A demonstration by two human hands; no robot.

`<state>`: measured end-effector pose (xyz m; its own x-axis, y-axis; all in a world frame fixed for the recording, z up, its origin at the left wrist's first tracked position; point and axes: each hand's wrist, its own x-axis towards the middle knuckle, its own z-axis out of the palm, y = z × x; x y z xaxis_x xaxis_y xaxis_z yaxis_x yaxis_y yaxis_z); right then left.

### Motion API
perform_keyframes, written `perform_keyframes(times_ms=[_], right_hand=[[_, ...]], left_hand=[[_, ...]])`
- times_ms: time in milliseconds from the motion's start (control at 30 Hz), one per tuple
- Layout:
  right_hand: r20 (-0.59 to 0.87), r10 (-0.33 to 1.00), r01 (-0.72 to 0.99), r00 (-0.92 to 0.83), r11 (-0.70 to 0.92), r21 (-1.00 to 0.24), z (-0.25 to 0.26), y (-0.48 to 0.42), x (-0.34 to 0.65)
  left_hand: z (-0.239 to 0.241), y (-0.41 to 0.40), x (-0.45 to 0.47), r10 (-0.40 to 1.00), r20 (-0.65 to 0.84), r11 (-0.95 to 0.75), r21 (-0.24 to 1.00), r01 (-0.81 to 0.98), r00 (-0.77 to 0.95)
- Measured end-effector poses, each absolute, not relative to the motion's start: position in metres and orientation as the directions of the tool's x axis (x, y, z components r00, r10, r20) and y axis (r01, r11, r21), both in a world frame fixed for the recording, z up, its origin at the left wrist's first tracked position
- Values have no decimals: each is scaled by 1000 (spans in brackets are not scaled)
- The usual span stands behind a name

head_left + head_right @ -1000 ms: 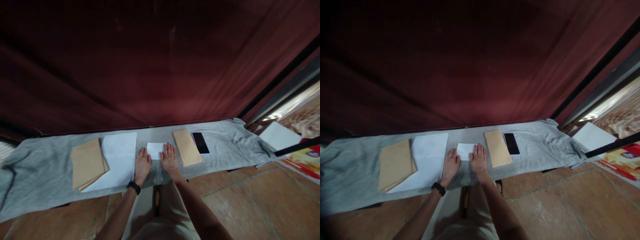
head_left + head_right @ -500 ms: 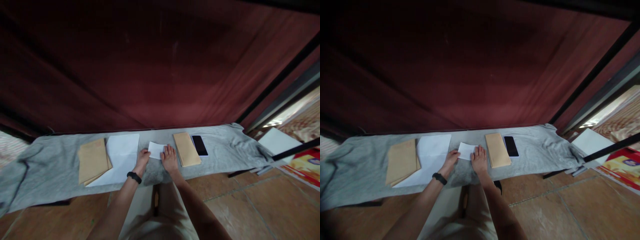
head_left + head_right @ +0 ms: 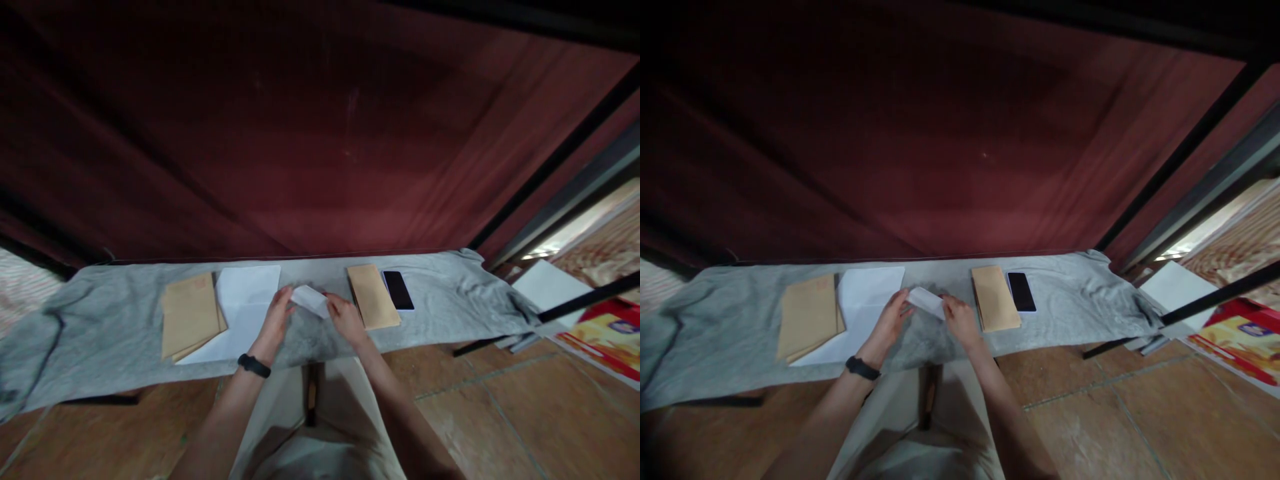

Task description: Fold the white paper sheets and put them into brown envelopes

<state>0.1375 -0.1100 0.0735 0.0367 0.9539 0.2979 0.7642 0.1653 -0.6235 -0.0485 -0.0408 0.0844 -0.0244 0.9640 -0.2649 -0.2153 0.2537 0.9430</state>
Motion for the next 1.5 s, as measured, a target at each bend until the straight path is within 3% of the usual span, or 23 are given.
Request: perform_keyframes(times_ms=[133, 200, 267, 400, 567, 900, 1000, 1067, 1200, 1300, 1500], right_hand=[[168, 983, 731, -70, 165, -662, 94, -104, 152], [105, 990, 743, -99, 143, -654, 98, -99, 156], [77, 993, 762, -95, 122, -636, 97, -93, 156], [208, 978, 794, 31, 103, -599, 85, -83, 145], [323, 941, 731, 101, 150, -666, 47, -83, 109], [302, 952, 938, 44, 64, -339, -3, -107, 79], [315, 948, 954, 43, 55, -294, -3, -109, 78], [308, 951, 958, 36, 55, -282, -1, -109, 77], [245, 970, 963, 12, 55, -264, 2, -111, 78], [223, 975, 964, -2, 62, -260, 2, -112, 79], [283, 953, 956, 106, -19, -292, -3, -116, 84]], left_hand=[[87, -45, -64, 979, -140, 168, 966, -199, 147], [85, -49, -68, 957, -147, 176, 979, -98, 250], [79, -51, -68, 959, -164, 164, 986, 17, 232], [60, -53, -58, 980, -182, 174, 980, 94, 84], [38, -53, -41, 966, -259, 255, 956, 143, 8], [37, -63, -49, 971, -223, 237, 860, 451, -84], [42, -70, -51, 993, -70, 115, 692, 713, -91], [42, -73, -48, 996, 82, -63, 543, 837, 22], [33, -71, -34, 910, 209, -413, 447, 793, 357], [21, -67, -27, 880, 162, -469, 438, 767, 446], [5, -68, -35, 890, 166, -455, 388, 801, 425]])
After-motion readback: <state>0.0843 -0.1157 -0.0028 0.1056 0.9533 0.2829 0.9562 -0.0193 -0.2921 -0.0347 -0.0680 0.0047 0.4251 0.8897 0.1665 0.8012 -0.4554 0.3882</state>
